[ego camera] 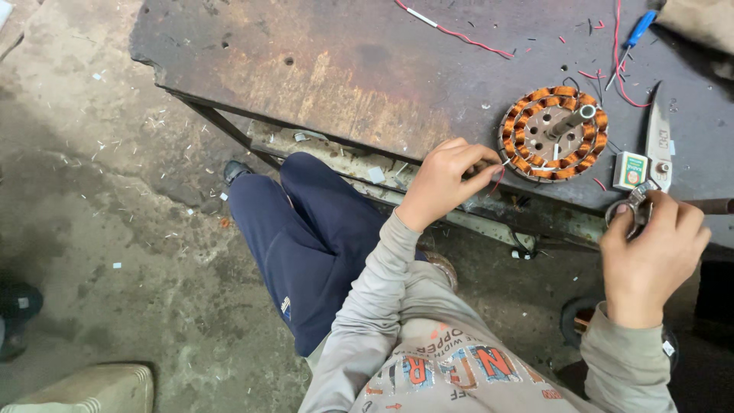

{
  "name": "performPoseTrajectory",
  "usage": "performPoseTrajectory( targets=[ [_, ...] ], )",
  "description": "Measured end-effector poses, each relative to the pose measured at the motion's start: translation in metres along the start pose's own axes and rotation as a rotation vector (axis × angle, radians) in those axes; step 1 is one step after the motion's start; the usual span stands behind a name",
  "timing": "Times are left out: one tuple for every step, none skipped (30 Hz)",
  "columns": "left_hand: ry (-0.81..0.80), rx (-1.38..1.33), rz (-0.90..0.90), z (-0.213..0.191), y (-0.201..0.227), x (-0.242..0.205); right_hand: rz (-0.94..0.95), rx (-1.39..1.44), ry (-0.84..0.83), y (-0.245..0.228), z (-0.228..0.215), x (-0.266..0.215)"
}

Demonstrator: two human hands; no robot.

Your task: The person strips red and black wires, twists them together, and connects them to a circular copper-wound stator component on a workbench. They use shears to cut wire ends and repeatedly attach wires to the stator terminals.

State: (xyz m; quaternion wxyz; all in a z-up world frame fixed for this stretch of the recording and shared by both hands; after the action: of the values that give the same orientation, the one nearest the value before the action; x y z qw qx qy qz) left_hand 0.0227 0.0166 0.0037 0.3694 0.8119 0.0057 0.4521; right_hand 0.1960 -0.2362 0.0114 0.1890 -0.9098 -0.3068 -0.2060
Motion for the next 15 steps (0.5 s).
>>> performPoseTrajectory(
  targets=[
    [0.003,-0.001,-0.001,0.0,0.0,0.0,0.043,0.019,-0.034,0.005,0.0,0.001],
    [0.007,-0.002,-0.002,0.001,-0.001,0.0,0.087,0.037,-0.067,0.011,0.001,0.002],
    [0.004,-0.002,-0.015,0.001,-0.001,-0.001,0.144,0.077,-0.108,0.017,0.003,0.004],
    [0.001,-0.002,-0.028,0.002,-0.002,-0.001,0.201,0.118,-0.151,0.024,0.005,0.006],
    [-0.005,0.0,-0.042,0.002,-0.003,-0.002,0.184,0.108,-0.163,0.027,0.007,0.009],
    [-0.006,-0.004,-0.036,0.002,-0.003,-0.002,0.167,0.098,-0.175,0.032,0.009,0.015],
    [-0.006,-0.005,-0.03,0.002,-0.003,-0.002,0.176,0.097,-0.201,0.036,0.012,0.017],
    [-0.005,-0.006,-0.023,0.002,-0.003,-0.002,0.185,0.096,-0.228,0.04,0.015,0.02],
    [-0.001,0.0,-0.018,0.001,-0.003,-0.002,0.221,0.1,-0.267,0.045,0.018,0.025],
    [0.004,0.005,-0.012,0.001,-0.003,-0.002,0.256,0.104,-0.306,0.05,0.02,0.029],
    [0.009,0.01,-0.004,0.001,-0.003,-0.002,0.339,0.258,-0.363,0.054,0.021,0.031],
    [0.01,0.014,-0.02,0.002,-0.003,-0.002,0.42,0.413,-0.421,0.057,0.024,0.03],
    [0.011,0.019,-0.037,0.002,-0.003,-0.002,0.497,0.569,-0.479,0.058,0.027,0.03],
    [0.012,0.023,-0.054,0.002,-0.004,-0.002,0.511,0.708,-0.499,0.057,0.027,0.03],
    [0.012,0.016,-0.052,0.002,-0.004,-0.003,0.524,0.847,-0.521,0.056,0.025,0.031]
  ],
)
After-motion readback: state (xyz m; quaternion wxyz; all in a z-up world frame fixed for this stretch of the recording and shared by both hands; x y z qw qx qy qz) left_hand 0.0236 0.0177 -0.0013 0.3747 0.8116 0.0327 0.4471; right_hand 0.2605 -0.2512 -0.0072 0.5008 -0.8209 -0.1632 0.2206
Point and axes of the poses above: each hand's wrist, its own x-axis towards the middle knuckle, its own z-axis out of the palm, y = z × x, the point moved 4 cm from there along x, towards the middle knuckle, and after that the axes turned 13 degrees about z, right-handed, at the moved point
